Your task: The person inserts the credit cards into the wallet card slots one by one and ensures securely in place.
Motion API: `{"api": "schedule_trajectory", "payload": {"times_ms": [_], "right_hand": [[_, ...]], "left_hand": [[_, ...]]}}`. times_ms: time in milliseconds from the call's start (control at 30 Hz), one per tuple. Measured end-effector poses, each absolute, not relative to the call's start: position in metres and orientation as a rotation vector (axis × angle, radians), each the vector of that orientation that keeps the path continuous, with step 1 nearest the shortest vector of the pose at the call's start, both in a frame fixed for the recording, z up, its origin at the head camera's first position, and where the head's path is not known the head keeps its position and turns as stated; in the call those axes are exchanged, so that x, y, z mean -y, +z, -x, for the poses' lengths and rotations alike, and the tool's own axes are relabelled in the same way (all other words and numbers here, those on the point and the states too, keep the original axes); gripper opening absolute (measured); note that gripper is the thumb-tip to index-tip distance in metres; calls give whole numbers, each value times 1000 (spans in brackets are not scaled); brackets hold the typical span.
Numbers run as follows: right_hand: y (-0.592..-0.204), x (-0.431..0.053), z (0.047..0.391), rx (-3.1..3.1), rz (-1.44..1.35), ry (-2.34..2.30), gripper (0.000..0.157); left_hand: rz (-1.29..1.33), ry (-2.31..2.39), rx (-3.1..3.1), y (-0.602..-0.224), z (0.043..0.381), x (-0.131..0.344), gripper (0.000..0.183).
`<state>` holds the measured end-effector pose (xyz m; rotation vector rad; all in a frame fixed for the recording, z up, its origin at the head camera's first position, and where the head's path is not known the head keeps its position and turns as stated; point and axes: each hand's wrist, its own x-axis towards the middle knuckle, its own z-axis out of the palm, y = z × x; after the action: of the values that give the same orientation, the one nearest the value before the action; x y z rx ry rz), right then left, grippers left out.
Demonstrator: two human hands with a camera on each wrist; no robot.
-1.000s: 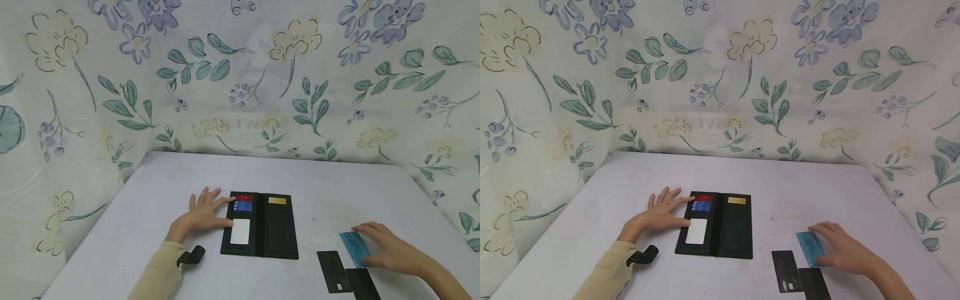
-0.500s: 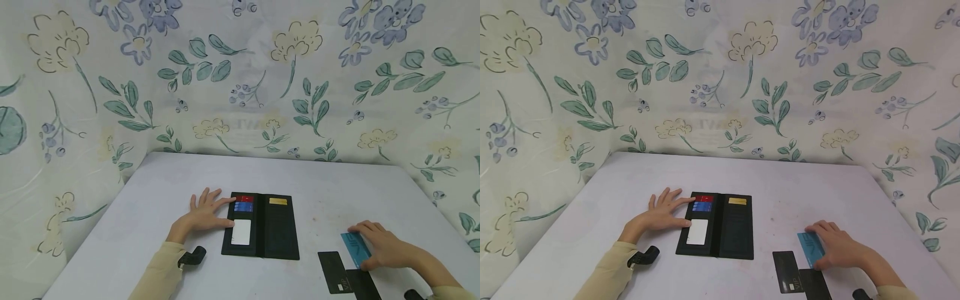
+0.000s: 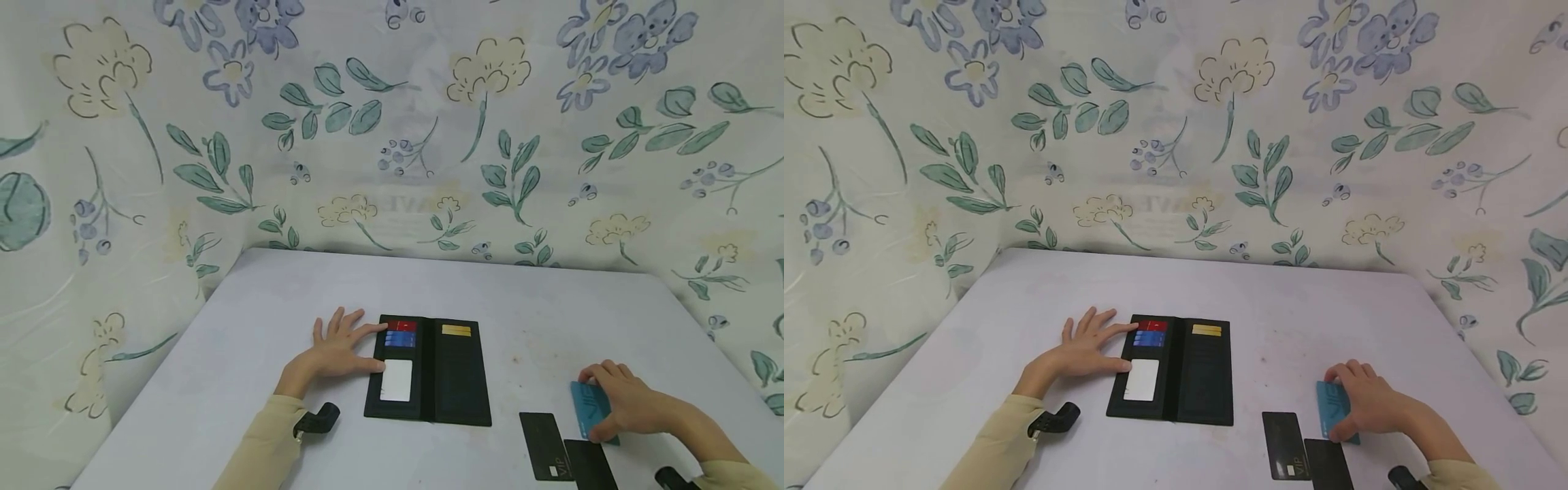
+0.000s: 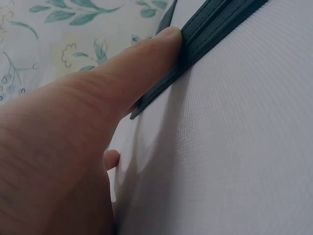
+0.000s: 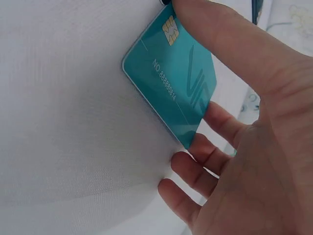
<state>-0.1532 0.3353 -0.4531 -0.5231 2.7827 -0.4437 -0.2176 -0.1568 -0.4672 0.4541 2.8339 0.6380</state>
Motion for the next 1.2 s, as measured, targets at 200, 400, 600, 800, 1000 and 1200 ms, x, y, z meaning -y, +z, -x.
{"api": "schedule_trajectory", "payload": {"times_ms": [200, 400, 600, 800, 1000, 1200], "right_hand": [[-454, -338, 153, -2784, 492, -491, 71], [-455, -341, 153, -2801, 467, -587, 71], [-453, -343, 154, -2748, 414, -774, 73], [-449, -343, 156, -2762, 407, -820, 55], [-448, -343, 155, -2838, 497, -803, 38], [-445, -340, 159, -2860, 548, -855, 34]], "left_hand": [[-451, 629, -2836, -469, 218, 157, 79], [-445, 638, -2828, -468, 216, 156, 80], [-435, 649, -2830, -466, 215, 155, 79], [-435, 653, -2831, -465, 215, 155, 79], [-446, 657, -2832, -465, 215, 155, 78], [-449, 652, -2835, -466, 216, 155, 79]]}}
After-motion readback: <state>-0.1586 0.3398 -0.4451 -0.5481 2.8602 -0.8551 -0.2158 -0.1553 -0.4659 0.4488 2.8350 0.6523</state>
